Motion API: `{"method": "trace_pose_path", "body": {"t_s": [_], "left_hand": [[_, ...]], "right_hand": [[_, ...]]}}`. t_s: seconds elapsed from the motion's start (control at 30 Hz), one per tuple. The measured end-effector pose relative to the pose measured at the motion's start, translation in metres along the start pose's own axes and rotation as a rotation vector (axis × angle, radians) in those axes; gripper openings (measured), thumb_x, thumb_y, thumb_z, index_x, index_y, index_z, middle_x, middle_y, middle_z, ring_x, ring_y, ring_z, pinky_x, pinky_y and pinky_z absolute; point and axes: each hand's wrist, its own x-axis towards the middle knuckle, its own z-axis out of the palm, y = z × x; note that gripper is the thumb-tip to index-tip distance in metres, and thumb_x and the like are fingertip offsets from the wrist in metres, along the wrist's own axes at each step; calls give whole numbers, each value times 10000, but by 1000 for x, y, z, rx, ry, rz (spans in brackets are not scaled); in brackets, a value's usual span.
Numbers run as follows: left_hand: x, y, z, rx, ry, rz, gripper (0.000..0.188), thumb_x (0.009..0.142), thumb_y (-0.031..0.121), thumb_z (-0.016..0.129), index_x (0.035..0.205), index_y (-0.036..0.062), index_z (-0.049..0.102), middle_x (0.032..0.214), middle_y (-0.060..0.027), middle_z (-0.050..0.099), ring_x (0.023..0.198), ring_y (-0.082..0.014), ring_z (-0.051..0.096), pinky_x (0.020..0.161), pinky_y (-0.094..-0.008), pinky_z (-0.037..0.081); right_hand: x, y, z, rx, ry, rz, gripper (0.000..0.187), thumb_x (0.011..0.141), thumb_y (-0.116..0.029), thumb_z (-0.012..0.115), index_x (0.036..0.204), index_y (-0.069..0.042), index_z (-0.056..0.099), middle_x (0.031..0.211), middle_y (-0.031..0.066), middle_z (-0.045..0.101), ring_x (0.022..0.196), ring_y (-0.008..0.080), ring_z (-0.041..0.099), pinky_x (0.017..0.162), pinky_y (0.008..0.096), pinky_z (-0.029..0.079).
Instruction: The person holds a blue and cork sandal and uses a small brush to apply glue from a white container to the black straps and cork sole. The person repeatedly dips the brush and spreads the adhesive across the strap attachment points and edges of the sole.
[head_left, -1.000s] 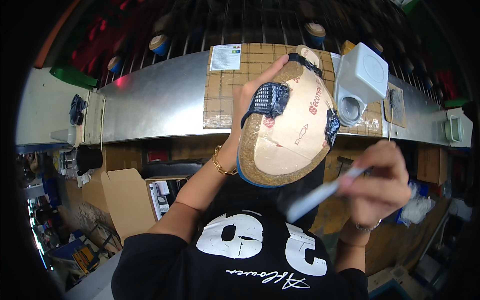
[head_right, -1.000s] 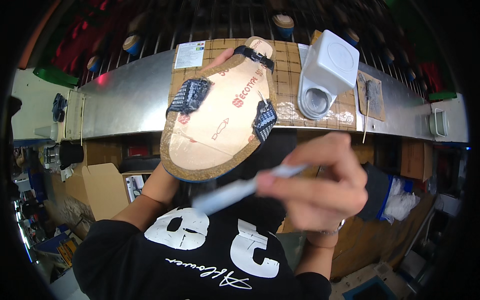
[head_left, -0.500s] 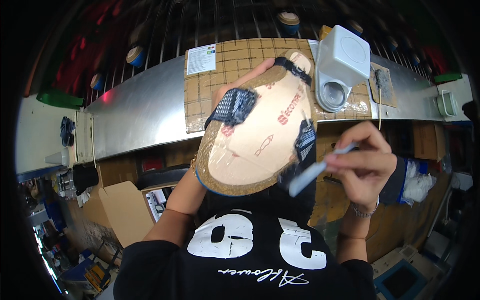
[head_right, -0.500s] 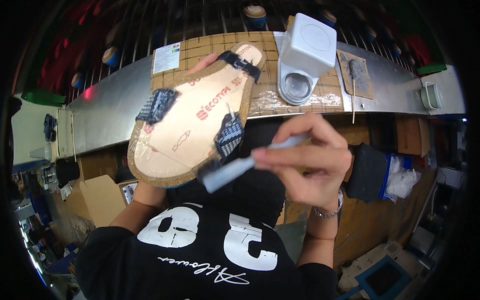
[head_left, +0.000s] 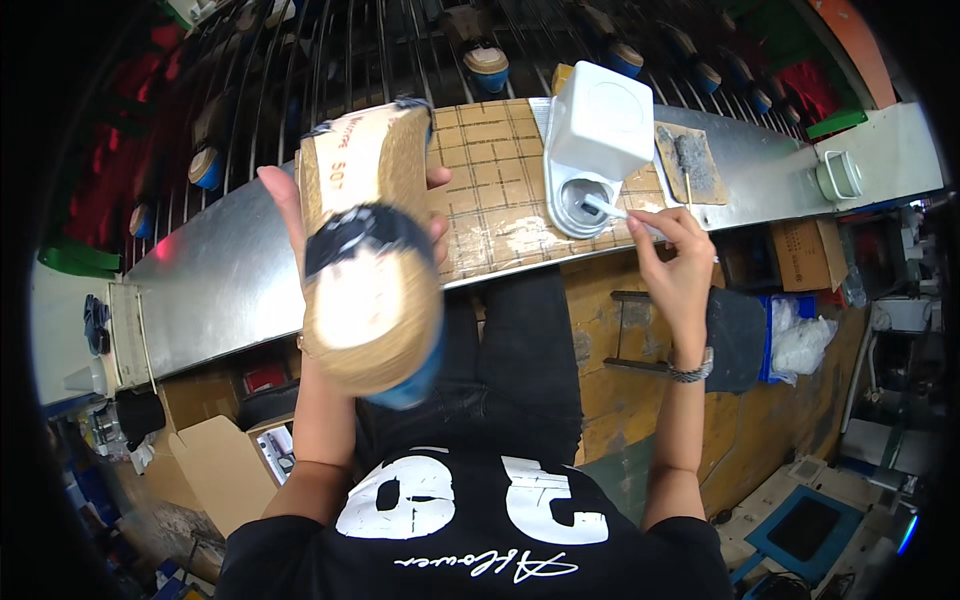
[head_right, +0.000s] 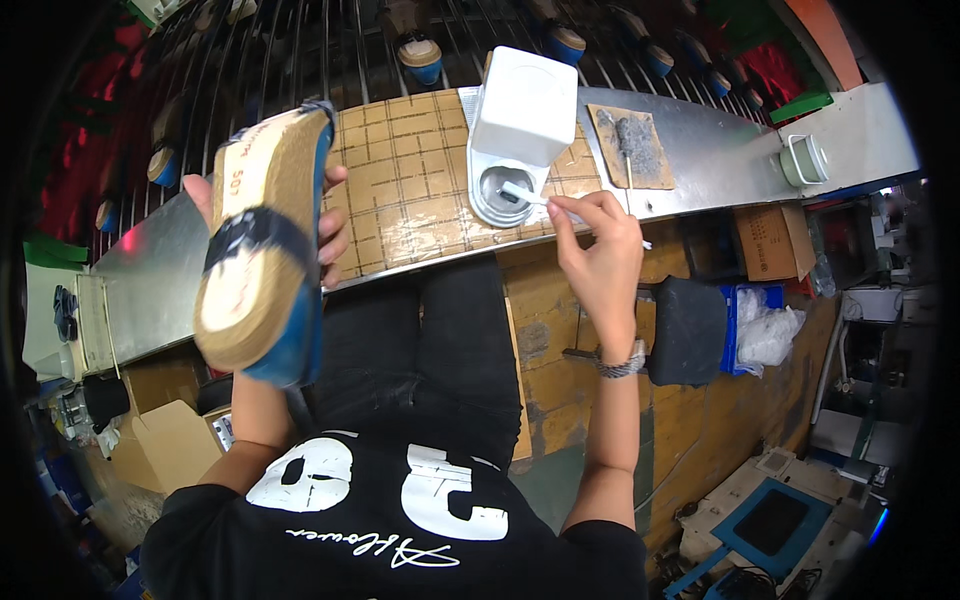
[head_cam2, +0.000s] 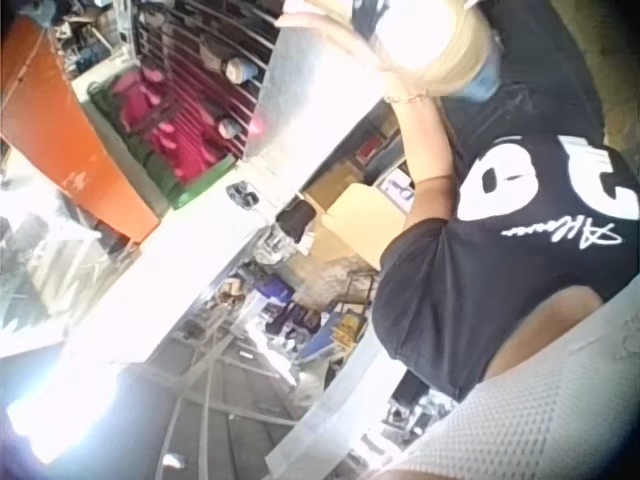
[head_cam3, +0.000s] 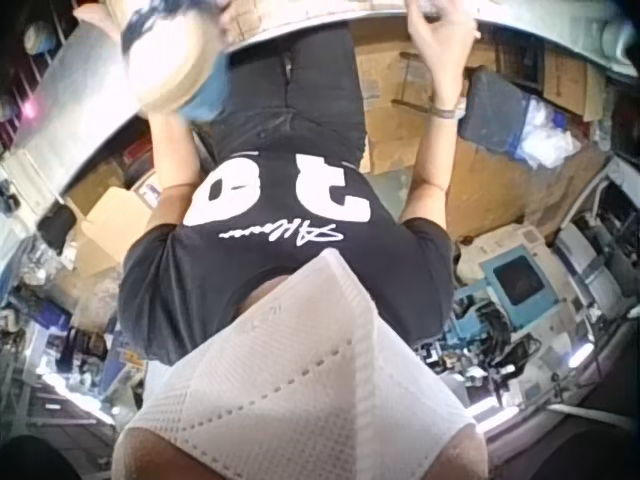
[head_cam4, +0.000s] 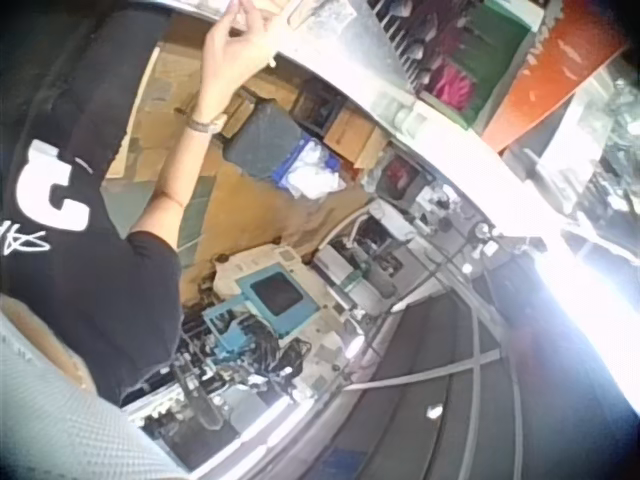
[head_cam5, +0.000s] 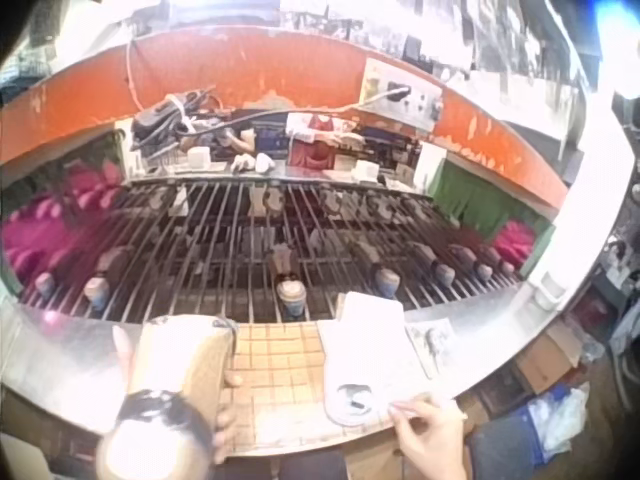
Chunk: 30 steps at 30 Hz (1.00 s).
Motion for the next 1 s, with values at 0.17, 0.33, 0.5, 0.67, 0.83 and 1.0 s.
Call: {"method": "trace_pose_path", "body": {"t_s": [0.17,0.33,0.5,0.67,0.83,1.0], "left_hand": [[2,-6,0,-51,98,-70,1329,688,1013,320,1470,-62,317,909,-222,595,760,-321,623,675,-421,533],[-4,-28,-3,23,252,125,1363,663,1034,290,1492,-47,328,885,-246,611,690,-310,631,624,-397,551],[-9,-42,-11,286,520,153,940,961,751,304,1461,-42,386,1325,-262,589,1064,-249,706,812,-362,635],[-7,-63,16,554,432,54,927,968,745,287,1466,-29,396,1343,-226,592,1150,-249,663,959,-356,573],[0,-71,40,640,250,28,992,918,796,340,1444,-41,418,1350,-219,581,1208,-253,619,1017,-375,517],[-3,-73,43,797,244,121,1005,875,836,364,1248,-71,587,1149,-181,687,1052,-210,675,897,-327,536]], "right_hand": [[3,-1,9,-246,24,-177,108,863,-119,746,939,-47,773,751,83,609,672,216,579,611,320,409],[-8,16,11,301,-147,328,224,949,-193,705,946,28,741,715,-45,571,671,53,516,605,213,377],[4,21,-14,556,-333,417,226,974,-188,685,1021,27,739,771,-65,595,676,1,432,584,184,314],[28,-42,-44,104,251,-314,203,766,15,808,965,-21,785,855,49,645,764,137,596,683,249,468],[8,-101,-34,338,176,-313,239,746,39,801,966,-54,800,852,40,619,747,116,569,643,217,442],[3,-118,-29,410,111,-283,257,724,41,806,961,-56,802,830,31,602,743,109,558,634,220,428]]}}
